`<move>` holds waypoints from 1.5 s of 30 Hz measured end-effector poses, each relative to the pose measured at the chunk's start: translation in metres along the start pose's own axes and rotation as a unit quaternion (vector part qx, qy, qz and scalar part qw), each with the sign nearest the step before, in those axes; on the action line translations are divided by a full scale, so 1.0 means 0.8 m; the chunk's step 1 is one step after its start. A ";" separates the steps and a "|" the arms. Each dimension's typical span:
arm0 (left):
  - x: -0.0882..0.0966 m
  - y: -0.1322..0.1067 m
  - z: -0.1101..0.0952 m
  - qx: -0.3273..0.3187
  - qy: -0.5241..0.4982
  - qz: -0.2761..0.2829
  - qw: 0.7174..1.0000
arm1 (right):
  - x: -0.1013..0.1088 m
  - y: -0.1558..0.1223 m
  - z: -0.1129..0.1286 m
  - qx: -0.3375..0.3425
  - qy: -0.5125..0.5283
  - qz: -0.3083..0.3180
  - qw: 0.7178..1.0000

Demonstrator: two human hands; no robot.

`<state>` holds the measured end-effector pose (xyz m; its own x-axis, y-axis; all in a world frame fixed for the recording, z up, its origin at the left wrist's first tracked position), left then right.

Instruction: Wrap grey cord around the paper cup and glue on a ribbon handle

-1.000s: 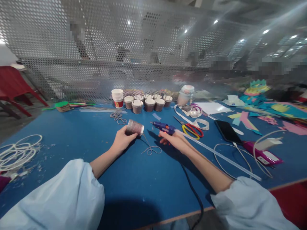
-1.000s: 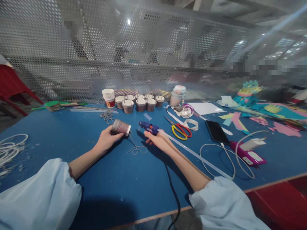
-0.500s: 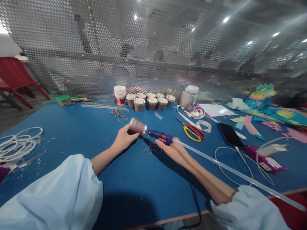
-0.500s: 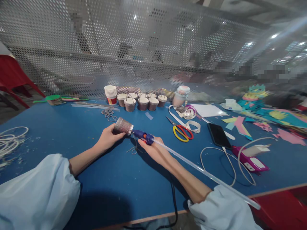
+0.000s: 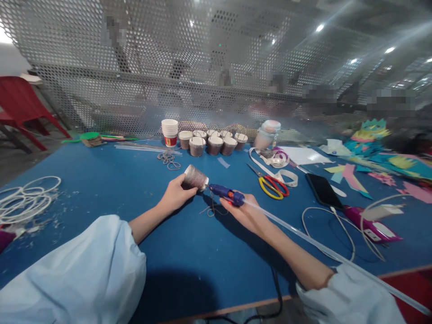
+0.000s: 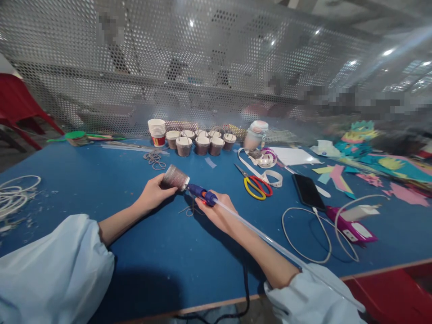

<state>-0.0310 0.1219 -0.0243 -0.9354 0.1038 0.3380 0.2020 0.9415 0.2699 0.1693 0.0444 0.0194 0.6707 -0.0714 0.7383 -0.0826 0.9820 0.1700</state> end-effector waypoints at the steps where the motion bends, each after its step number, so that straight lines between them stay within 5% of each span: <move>1: 0.000 0.000 -0.001 0.001 0.001 0.002 1.000 | -0.001 -0.001 -0.001 0.010 -0.009 0.003 1.000; 9: 0.001 -0.002 -0.005 -0.006 0.016 0.000 1.000 | -0.001 -0.003 0.002 0.070 -0.024 -0.002 0.997; 36: -0.002 -0.007 -0.009 -0.055 0.036 0.049 0.997 | 0.013 0.001 -0.028 -0.125 0.129 0.048 0.982; 45: -0.002 -0.008 -0.008 -0.081 0.072 0.041 0.993 | 0.022 -0.004 -0.018 -0.128 0.121 0.070 0.982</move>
<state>-0.0288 0.1134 -0.0211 -0.8645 0.1203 0.4880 0.3310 0.8670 0.3726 0.1922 0.0424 0.0225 0.8242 0.0801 0.5607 -0.0187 0.9933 -0.1144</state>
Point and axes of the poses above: each hand's wrist, its own y-axis towards the middle knuckle, its own x-axis out of the back of the hand, z = x × y, the point moved 4 cm from there along y, towards the middle knuckle, and after that the axes turned 2 degrees about y, right-handed, at the moved point
